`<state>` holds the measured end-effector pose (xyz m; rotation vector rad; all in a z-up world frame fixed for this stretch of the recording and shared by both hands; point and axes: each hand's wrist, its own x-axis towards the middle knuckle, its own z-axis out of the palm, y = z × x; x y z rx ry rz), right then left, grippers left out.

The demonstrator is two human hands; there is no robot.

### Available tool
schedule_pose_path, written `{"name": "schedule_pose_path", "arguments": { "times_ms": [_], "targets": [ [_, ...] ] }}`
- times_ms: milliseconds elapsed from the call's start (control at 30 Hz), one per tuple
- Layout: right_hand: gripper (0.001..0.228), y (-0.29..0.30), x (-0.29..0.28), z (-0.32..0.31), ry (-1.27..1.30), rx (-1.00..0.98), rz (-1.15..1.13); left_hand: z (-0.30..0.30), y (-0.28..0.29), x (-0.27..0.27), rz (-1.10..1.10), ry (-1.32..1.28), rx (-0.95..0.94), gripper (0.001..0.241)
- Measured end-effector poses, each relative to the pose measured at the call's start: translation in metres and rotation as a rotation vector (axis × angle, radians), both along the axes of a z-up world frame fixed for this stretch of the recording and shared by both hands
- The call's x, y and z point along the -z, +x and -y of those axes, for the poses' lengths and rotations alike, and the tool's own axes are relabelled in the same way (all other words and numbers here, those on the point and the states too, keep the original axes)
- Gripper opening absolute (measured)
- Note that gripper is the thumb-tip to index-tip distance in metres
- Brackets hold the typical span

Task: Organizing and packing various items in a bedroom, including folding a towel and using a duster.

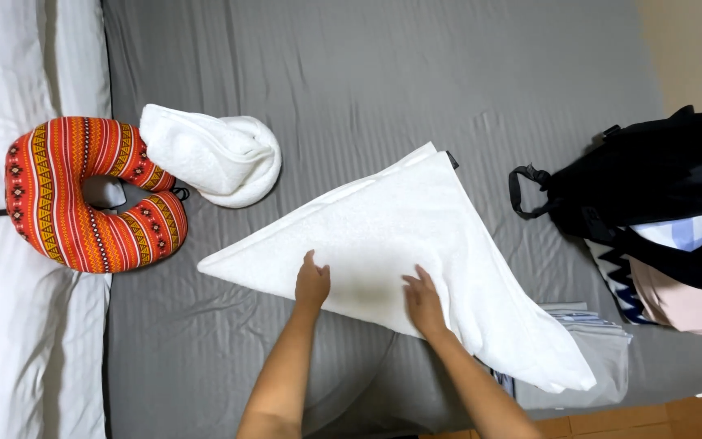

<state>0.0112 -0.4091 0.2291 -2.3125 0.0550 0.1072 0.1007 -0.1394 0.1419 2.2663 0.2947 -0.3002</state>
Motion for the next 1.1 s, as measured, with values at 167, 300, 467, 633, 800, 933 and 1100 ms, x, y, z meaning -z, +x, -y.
{"name": "schedule_pose_path", "arguments": {
  "times_ms": [167,300,467,633,800,933,1100],
  "targets": [
    [0.026,0.054,0.032,0.055,-0.069,0.313,0.249,-0.008,0.035,-0.032,0.067,0.034,0.043,0.059],
    [0.036,0.157,0.014,0.088,0.070,0.409,0.112,0.002,0.080,-0.057,-0.017,0.084,0.007,0.060],
    [0.042,0.255,0.036,0.111,-0.241,0.228,0.054,0.001,0.104,-0.032,-0.149,0.189,-0.058,0.043],
    [0.047,0.292,0.046,0.114,-0.408,0.209,-0.141,-0.006,0.102,-0.032,-0.116,0.129,-0.073,0.033],
    [0.021,0.304,0.037,0.109,-0.461,0.235,-0.097,-0.013,0.096,-0.060,-0.078,-0.151,-0.173,0.024],
    [0.018,0.299,0.015,0.083,-0.265,0.371,0.076,-0.007,0.089,-0.053,0.078,-0.177,-0.244,0.022],
    [0.060,0.209,0.030,0.012,-0.436,0.196,0.003,-0.013,0.062,-0.024,0.172,-0.311,-0.088,0.057]
  ]
}}
